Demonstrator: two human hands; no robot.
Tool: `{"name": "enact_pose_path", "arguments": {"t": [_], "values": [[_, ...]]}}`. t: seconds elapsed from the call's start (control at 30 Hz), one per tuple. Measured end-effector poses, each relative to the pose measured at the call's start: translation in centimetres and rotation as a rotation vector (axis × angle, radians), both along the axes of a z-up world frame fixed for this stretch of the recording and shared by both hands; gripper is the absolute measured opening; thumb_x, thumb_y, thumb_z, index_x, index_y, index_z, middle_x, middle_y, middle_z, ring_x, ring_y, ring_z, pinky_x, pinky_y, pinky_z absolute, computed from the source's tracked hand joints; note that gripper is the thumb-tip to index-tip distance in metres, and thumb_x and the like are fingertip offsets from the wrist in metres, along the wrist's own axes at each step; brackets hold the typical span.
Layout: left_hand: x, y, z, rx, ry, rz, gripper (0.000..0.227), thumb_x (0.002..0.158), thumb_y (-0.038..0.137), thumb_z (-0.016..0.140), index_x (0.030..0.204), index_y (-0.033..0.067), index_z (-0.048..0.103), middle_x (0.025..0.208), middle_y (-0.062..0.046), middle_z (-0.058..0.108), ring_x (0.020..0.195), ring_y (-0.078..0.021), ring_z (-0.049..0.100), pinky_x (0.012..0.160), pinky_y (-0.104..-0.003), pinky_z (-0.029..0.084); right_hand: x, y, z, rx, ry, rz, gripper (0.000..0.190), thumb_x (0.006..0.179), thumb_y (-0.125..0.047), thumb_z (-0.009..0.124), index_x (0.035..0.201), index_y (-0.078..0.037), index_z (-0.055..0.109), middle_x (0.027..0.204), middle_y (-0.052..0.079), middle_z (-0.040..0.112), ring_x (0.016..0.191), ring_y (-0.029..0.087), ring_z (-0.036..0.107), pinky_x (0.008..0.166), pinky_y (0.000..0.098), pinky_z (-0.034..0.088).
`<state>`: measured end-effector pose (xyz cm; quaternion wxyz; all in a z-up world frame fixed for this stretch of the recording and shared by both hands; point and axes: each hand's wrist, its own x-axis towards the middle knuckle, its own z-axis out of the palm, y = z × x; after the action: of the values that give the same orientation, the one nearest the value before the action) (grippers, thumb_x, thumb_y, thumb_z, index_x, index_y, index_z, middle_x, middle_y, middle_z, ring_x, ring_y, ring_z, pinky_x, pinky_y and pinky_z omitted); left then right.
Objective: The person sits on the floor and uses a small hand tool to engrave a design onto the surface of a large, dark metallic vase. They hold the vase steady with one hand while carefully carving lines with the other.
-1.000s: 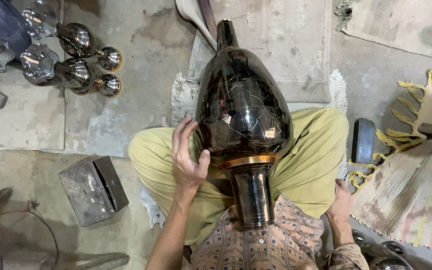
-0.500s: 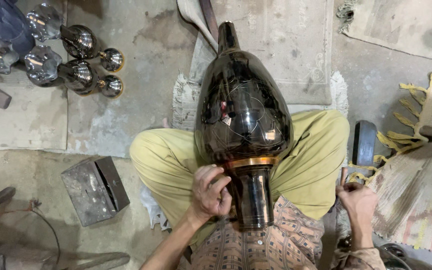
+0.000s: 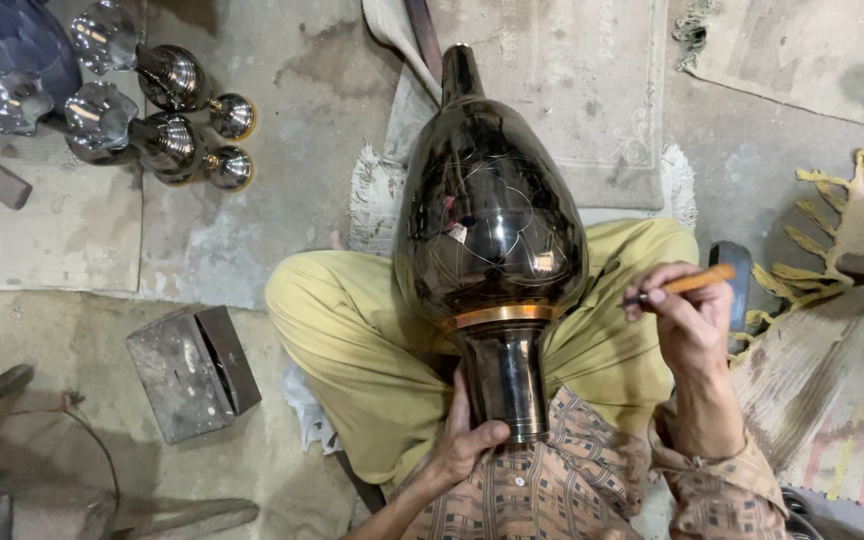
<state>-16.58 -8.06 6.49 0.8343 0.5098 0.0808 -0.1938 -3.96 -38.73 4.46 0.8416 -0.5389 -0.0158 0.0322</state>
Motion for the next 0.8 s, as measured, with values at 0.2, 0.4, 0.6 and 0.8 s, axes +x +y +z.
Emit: {"name": "enact_pose_path", "arguments": {"t": [0.2, 0.4, 0.6, 0.8], "values": [[0.2, 0.7, 3.8, -0.094, 0.216, -0.039, 0.1, 0.072, 0.036, 0.081, 0.152, 0.0017, 0.031, 0.1, -0.02, 0.06, 0.075, -0.0243, 0.064, 0.057, -0.032, 0.059, 3.3, 6.4, 5.5, -0.085, 0.043, 0.195, 0.014, 0.095, -0.001, 0.06, 0.099, 0.008, 0.07, 0.094, 0.019, 0.073, 0.078, 0.023, 0.072, 0.072, 0.0339, 0.06], [-0.3, 7.4, 11.3, 0.053, 0.282, -0.022, 0.101, 0.066, 0.045, 0.079, 0.148, 0.001, 0.039, 0.092, -0.015, 0.067, 0.068, -0.0193, 0.071, 0.053, -0.031, 0.064, 3.2, 9.9, 12.2, -0.204, -0.038, 0.294, 0.023, 0.097, 0.006, 0.063, 0.12, 0.005, 0.061, 0.101, 0.016, 0.073, 0.091, 0.02, 0.075, 0.081, 0.0336, 0.064], [0.5, 11.4, 14.2, 0.27, 0.161, 0.081, 0.117, 0.064, 0.057, 0.081, 0.153, -0.0031, 0.036, 0.093, -0.016, 0.07, 0.059, -0.0157, 0.067, 0.044, -0.025, 0.057, 5.3, 15.5, 14.7, -0.168, -0.242, 0.259, 0.09, 0.097, 0.011, 0.066, 0.161, -0.018, 0.009, 0.109, 0.012, 0.071, 0.095, 0.013, 0.073, 0.089, 0.0281, 0.063], [0.0, 14.2, 12.3, 0.459, -0.017, 0.313, 0.107, 0.071, 0.062, 0.08, 0.145, -0.009, 0.049, 0.098, -0.018, 0.074, 0.053, -0.0097, 0.066, 0.038, -0.022, 0.051, 7.1, 19.1, 12.9, -0.275, -0.231, 0.234, 0.036, 0.101, 0.01, 0.069, 0.135, -0.002, 0.068, 0.11, 0.014, 0.071, 0.091, 0.014, 0.071, 0.082, 0.0275, 0.063]]}}
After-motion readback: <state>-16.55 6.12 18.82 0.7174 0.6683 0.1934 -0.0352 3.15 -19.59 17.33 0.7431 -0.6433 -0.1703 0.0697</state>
